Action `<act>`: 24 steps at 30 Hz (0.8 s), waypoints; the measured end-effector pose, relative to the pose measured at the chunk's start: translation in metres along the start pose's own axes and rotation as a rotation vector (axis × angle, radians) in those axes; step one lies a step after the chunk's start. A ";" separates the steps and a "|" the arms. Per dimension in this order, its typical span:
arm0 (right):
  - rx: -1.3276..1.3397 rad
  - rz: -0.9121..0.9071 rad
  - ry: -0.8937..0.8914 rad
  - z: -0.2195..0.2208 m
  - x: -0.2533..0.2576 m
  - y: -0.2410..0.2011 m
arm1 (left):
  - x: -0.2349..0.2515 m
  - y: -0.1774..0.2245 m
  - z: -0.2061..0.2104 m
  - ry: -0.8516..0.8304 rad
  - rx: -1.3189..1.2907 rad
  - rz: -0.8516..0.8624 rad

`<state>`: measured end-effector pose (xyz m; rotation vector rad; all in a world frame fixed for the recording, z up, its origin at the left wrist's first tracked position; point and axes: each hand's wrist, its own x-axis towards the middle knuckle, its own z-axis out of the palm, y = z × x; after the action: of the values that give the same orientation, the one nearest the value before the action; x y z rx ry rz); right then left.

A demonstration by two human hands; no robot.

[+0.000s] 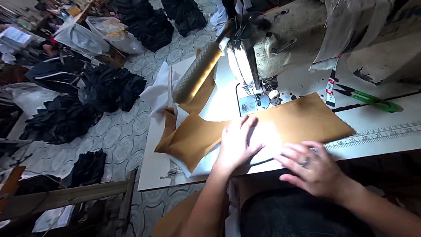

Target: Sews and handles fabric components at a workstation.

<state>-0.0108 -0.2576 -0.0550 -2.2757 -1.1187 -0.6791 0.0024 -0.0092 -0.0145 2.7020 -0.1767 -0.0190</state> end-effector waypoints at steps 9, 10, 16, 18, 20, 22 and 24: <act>0.787 0.437 -0.248 -0.016 0.027 -0.005 | -0.008 0.002 -0.014 -0.122 -0.714 -0.026; 0.947 0.540 -0.293 -0.017 0.029 -0.007 | -0.012 0.006 -0.010 -0.082 -0.871 -0.036; 1.072 0.719 0.037 -0.002 0.030 -0.014 | -0.020 0.036 0.008 -0.004 -1.103 -0.096; 0.983 0.684 0.036 0.001 0.027 -0.012 | -0.019 0.037 0.012 -0.024 -1.005 -0.065; 0.887 0.655 -0.001 -0.001 0.027 -0.009 | -0.016 0.037 0.021 0.057 -0.965 -0.002; 0.844 0.649 -0.041 -0.004 0.027 -0.005 | -0.014 0.037 0.030 0.146 -1.020 0.005; 0.831 0.632 -0.060 -0.005 0.027 -0.003 | -0.012 0.036 0.036 0.194 -1.042 -0.016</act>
<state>-0.0001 -0.2438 -0.0341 -1.7407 -0.4844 0.1099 -0.0152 -0.0546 -0.0319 1.6524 -0.0541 0.1139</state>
